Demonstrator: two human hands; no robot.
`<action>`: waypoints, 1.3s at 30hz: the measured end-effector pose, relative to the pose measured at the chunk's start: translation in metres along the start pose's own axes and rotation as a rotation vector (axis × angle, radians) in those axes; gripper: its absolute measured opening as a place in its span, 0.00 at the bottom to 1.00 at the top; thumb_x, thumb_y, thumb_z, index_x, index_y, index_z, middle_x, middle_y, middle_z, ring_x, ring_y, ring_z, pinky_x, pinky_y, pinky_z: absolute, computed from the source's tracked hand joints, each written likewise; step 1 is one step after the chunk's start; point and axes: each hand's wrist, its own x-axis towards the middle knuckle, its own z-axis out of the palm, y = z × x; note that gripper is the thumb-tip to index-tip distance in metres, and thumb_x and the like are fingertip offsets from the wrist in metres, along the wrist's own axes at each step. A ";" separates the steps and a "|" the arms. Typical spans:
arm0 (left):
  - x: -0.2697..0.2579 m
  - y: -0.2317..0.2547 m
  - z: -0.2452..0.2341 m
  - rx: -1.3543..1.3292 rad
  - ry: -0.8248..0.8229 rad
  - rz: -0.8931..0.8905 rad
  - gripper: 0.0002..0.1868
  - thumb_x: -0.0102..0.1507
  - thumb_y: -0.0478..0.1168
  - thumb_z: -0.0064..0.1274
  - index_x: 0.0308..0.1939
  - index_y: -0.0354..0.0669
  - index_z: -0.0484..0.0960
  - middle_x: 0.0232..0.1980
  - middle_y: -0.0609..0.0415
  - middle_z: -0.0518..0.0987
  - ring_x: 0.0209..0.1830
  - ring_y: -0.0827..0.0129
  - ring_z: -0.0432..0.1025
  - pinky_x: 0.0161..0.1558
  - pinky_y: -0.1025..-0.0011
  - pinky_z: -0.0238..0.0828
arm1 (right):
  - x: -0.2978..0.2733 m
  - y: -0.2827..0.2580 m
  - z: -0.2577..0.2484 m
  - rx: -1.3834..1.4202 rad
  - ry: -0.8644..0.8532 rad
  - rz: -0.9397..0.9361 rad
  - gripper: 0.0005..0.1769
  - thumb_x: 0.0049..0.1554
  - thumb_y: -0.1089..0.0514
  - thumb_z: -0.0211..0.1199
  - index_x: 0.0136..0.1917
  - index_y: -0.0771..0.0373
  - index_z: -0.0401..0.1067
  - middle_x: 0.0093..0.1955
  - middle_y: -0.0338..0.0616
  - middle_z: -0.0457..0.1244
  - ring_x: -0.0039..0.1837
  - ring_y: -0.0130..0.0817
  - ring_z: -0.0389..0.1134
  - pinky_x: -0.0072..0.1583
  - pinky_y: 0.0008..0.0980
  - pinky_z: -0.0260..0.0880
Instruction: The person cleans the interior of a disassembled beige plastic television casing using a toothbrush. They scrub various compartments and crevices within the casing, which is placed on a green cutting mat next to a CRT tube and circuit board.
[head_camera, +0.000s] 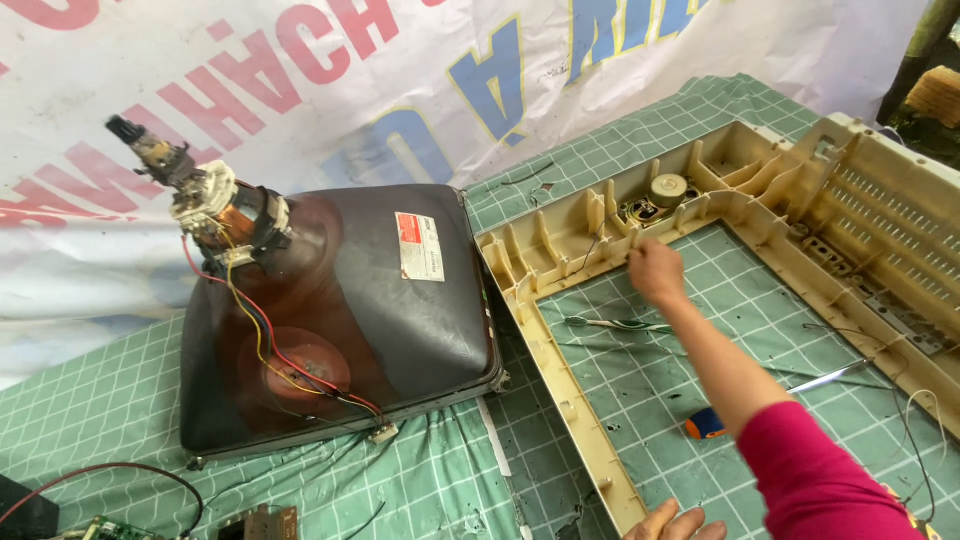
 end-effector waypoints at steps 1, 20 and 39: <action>0.004 0.004 -0.001 0.093 0.090 -0.003 0.17 0.71 0.60 0.43 0.57 0.68 0.83 0.57 0.70 0.82 0.62 0.62 0.74 0.49 0.55 0.68 | -0.009 -0.003 -0.018 0.207 -0.050 0.068 0.15 0.58 0.54 0.52 0.41 0.62 0.76 0.44 0.53 0.70 0.48 0.51 0.68 0.51 0.50 0.65; 0.031 0.049 -0.068 -0.354 0.304 -0.130 0.36 0.60 0.46 0.65 0.69 0.36 0.71 0.68 0.42 0.77 0.66 0.55 0.75 0.66 0.63 0.70 | -0.238 0.022 -0.217 1.346 -0.876 0.114 0.11 0.63 0.54 0.59 0.53 0.63 0.73 0.43 0.49 0.72 0.41 0.37 0.73 0.45 0.36 0.76; 0.068 0.135 -0.063 -0.855 0.263 -0.417 0.13 0.63 0.39 0.61 0.48 0.35 0.86 0.36 0.52 0.84 0.35 0.68 0.80 0.41 0.69 0.83 | -0.303 0.062 -0.292 1.214 -0.778 -0.011 0.12 0.63 0.53 0.59 0.47 0.63 0.75 0.37 0.46 0.71 0.36 0.32 0.67 0.42 0.30 0.70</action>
